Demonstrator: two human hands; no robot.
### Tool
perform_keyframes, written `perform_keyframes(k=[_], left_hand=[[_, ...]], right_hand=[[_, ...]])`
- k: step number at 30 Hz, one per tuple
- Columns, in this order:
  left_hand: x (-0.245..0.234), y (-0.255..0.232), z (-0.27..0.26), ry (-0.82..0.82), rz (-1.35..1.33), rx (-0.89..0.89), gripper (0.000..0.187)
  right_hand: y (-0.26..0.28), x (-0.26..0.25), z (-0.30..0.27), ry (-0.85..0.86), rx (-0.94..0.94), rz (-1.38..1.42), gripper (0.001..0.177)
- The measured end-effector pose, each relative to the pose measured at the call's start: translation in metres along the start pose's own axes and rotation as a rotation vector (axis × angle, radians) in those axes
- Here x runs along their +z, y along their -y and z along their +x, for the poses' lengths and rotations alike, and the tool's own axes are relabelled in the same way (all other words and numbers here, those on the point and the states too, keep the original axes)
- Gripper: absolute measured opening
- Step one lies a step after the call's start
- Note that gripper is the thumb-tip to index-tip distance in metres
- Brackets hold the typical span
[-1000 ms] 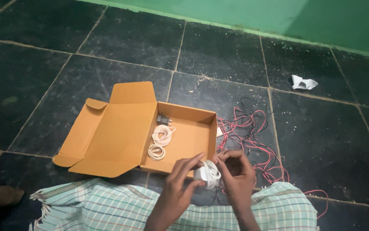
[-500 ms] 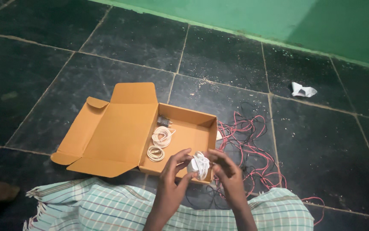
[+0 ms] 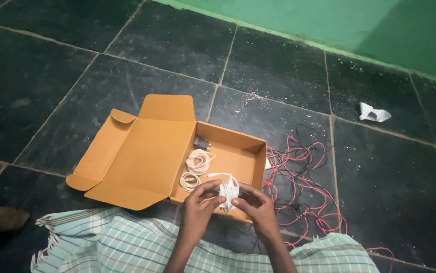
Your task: The person sits on the floor and organizes various electrical cables and adapters. They coil a white cable and place it into a cardboard box, then coil a white power adapter cable and place it in the box. Finally, they coil a black cable and place it in the box.
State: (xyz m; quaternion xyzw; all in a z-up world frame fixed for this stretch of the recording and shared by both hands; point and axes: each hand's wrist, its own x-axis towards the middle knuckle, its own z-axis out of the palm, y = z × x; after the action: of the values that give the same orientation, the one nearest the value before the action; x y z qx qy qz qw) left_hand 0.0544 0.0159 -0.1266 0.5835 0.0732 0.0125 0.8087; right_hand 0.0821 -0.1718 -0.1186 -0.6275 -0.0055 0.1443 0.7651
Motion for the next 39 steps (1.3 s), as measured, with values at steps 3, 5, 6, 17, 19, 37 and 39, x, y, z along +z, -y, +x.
perform_keyframes(k=[3,5,6,17,19,37,39], left_hand=[[-0.005,0.018,0.011,-0.006,-0.062,-0.015,0.043],[-0.011,0.032,0.019,-0.036,-0.035,-0.026,0.043],[-0.011,0.040,0.021,-0.049,-0.075,-0.029,0.042],[-0.040,0.034,0.022,-0.319,0.612,0.237,0.028],[-0.045,0.027,0.017,-0.451,0.762,0.302,0.022],[-0.067,0.036,0.014,-0.531,0.821,0.346,0.018],[-0.068,0.037,0.014,-0.532,0.810,0.322,0.018]], right_hand=[[-0.007,0.004,0.012,-0.017,-0.010,-0.029,0.046],[-0.014,0.007,0.021,-0.059,0.091,0.021,0.044],[-0.018,0.007,0.025,-0.080,0.141,0.046,0.044],[-0.083,-0.007,0.103,0.100,0.415,-0.037,0.046],[-0.097,-0.009,0.114,0.153,0.457,0.005,0.046],[-0.146,0.031,0.141,0.412,0.284,-0.338,0.043],[-0.150,0.039,0.143,0.458,0.242,-0.379,0.041]])
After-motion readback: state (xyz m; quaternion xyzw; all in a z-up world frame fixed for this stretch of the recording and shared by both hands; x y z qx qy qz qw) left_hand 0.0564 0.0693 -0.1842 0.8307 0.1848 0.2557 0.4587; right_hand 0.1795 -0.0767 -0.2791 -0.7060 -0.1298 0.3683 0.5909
